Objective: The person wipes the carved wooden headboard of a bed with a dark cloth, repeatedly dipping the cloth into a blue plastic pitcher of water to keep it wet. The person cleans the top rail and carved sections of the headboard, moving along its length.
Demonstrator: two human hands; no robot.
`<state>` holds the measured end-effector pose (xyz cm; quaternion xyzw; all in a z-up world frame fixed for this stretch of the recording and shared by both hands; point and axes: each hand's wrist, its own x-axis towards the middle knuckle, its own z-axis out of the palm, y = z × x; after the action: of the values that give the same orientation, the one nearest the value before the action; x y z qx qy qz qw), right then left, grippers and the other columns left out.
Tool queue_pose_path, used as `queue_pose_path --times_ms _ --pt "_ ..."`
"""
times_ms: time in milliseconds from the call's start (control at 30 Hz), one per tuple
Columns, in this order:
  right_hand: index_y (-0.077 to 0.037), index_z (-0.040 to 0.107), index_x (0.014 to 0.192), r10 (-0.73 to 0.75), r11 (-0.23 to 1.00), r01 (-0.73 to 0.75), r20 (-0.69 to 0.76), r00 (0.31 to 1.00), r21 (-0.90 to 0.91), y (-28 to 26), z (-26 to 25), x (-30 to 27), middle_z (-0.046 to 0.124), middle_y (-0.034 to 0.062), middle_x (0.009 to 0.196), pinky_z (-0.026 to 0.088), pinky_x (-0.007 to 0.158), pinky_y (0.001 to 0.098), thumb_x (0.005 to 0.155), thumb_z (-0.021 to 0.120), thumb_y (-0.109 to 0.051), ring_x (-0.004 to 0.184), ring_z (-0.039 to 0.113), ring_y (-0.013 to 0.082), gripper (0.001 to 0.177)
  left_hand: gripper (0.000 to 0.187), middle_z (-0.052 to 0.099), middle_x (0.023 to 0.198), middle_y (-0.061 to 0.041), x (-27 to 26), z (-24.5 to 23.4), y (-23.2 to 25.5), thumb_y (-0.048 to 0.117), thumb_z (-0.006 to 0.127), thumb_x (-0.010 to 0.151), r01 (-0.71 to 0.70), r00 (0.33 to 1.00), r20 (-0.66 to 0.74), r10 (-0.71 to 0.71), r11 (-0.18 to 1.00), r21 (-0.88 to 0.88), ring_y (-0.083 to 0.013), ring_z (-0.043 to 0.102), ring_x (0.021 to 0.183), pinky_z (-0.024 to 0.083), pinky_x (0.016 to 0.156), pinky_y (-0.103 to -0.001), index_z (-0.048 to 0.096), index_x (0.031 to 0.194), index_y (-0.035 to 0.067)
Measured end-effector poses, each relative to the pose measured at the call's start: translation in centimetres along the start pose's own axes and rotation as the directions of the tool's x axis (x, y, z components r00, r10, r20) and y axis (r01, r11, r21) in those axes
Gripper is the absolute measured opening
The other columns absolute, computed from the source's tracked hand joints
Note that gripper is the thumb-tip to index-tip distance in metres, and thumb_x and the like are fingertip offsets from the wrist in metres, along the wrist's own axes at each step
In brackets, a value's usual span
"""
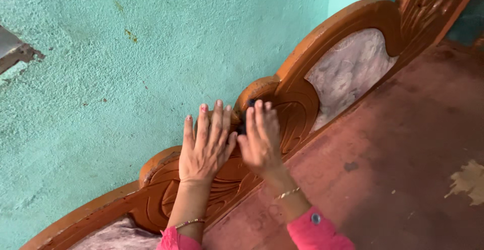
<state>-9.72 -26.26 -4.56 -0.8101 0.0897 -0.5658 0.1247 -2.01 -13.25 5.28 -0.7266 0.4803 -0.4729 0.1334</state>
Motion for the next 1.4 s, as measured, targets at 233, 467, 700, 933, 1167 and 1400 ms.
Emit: queue_pose_path --times_ms 233,467,700,933,1167,1400 --pt "-0.008 0.005 0.163 0.963 0.201 -0.947 0.127 0.238 0.250 11.0 0.8 -5.1 0.000 0.0118 0.171 0.007 0.125 0.0432 0.105 0.027 -0.043 0.156 0.002 0.0292 0.072 0.064 0.036 0.164 -0.005 0.0 -0.2 -0.3 0.051 0.049 0.106 0.006 1.000 -0.030 -0.006 1.000 -0.006 -0.0297 0.032 0.150 0.036 0.118 -0.050 0.043 0.160 0.018" --pt "0.002 0.003 0.165 0.750 0.643 -0.677 -0.119 0.650 0.357 4.3 1.8 1.2 -0.004 0.0187 0.175 0.002 0.132 0.0478 0.112 0.026 -0.049 0.164 -0.001 0.0339 0.077 0.064 0.038 0.163 -0.006 -0.2 -0.3 -0.4 0.051 0.049 0.105 0.011 0.998 -0.056 -0.011 1.000 -0.009 -0.0298 0.032 0.151 0.034 0.119 -0.051 0.044 0.159 0.015" --pt "-0.002 0.016 0.166 0.195 0.979 -0.202 -0.227 0.954 -0.006 5.3 0.8 4.6 0.010 0.0170 0.175 0.009 0.139 0.0472 0.116 0.028 -0.037 0.165 0.006 0.0335 0.063 0.064 0.038 0.164 -0.007 -0.2 -0.2 -0.5 0.049 0.049 0.106 0.005 0.998 -0.067 -0.007 0.999 -0.032 -0.0297 0.032 0.151 0.032 0.120 -0.052 0.043 0.160 0.015" --pt "0.005 0.011 0.164 0.706 0.704 -0.688 -0.272 0.653 0.176 13.0 5.5 -9.5 0.004 0.0264 0.172 0.008 0.130 0.0485 0.112 0.027 -0.046 0.160 0.005 0.0389 0.075 0.065 0.037 0.165 -0.007 -0.3 0.1 -0.5 0.050 0.049 0.107 0.000 0.999 -0.048 -0.001 1.000 -0.017 -0.0300 0.031 0.152 0.032 0.121 -0.052 0.042 0.161 0.015" --pt "0.006 0.013 0.160 0.980 0.186 -0.914 -0.001 0.199 0.360 7.2 14.7 -25.3 0.007 0.0244 0.171 0.008 0.129 0.0442 0.108 0.027 -0.054 0.159 0.010 0.0353 0.080 0.065 0.037 0.165 -0.008 -0.4 0.2 -0.6 0.049 0.050 0.108 -0.004 0.998 -0.066 0.003 1.000 -0.013 -0.0305 0.031 0.152 0.032 0.121 -0.052 0.041 0.162 0.014" --pt "0.006 0.015 0.160 0.949 0.313 -0.885 -0.144 0.279 0.345 6.3 16.1 -26.2 0.008 0.0245 0.171 0.007 0.129 0.0424 0.108 0.026 -0.056 0.159 0.011 0.0348 0.083 0.065 0.037 0.165 -0.007 -0.4 0.2 -0.5 0.049 0.050 0.108 -0.009 1.000 -0.026 0.008 0.999 -0.035 -0.0304 0.031 0.152 0.032 0.121 -0.053 0.041 0.162 0.014"
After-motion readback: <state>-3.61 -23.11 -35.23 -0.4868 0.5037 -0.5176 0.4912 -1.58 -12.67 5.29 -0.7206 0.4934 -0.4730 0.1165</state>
